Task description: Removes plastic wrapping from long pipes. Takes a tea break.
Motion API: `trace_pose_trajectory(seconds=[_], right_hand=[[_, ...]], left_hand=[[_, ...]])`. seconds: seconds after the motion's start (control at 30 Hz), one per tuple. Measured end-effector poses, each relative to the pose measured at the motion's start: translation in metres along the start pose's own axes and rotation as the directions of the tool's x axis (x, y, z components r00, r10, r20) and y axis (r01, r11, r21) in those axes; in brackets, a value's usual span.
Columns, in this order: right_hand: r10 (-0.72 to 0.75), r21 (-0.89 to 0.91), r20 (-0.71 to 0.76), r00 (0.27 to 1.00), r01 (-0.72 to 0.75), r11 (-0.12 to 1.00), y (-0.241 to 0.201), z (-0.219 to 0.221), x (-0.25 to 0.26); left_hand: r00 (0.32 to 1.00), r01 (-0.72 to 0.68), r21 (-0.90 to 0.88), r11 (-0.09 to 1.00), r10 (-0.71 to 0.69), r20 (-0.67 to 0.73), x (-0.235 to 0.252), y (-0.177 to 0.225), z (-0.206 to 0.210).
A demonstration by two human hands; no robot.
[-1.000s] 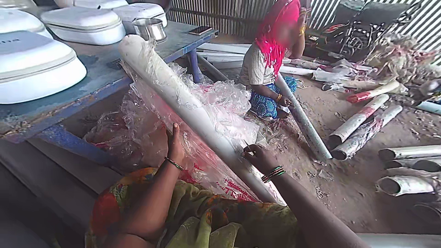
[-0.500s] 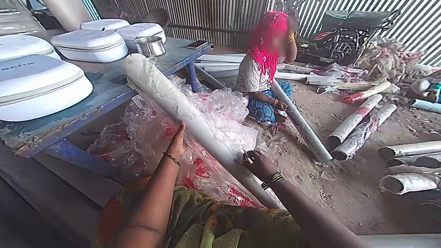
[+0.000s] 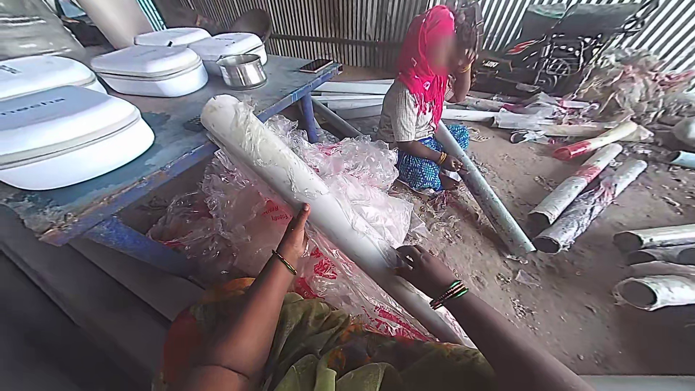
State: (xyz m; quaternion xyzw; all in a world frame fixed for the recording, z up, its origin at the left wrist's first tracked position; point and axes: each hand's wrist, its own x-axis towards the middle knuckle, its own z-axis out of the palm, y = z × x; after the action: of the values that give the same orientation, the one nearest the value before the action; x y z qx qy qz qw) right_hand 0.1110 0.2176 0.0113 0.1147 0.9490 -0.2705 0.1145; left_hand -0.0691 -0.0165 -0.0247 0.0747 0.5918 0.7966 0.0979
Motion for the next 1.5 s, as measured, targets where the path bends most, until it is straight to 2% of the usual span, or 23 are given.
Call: trace_pose_trajectory(seconds=[0.33,0.7,1.3,1.5], right_hand=[[-0.008,-0.056,0.087,0.996,0.013,0.998,-0.001,0.0,-0.023],[0.003,-0.052,0.051,0.999,0.0,0.999,-0.001,0.008,-0.024],[-0.002,-0.072,0.051,0.999,0.006,0.997,0.001,0.009,-0.019],[-0.005,-0.079,0.056,0.998,0.009,0.997,0.002,0.009,-0.02]], left_hand=[[0.998,-0.053,-0.051,0.997,0.052,-0.025,-0.021,-0.003,-0.009],[0.995,-0.067,-0.062,0.996,0.063,-0.078,-0.019,-0.008,-0.001],[0.994,-0.09,0.005,0.996,0.09,-0.065,-0.017,-0.012,-0.003],[0.953,-0.234,0.02,0.972,0.233,-0.193,-0.013,-0.022,0.0]])
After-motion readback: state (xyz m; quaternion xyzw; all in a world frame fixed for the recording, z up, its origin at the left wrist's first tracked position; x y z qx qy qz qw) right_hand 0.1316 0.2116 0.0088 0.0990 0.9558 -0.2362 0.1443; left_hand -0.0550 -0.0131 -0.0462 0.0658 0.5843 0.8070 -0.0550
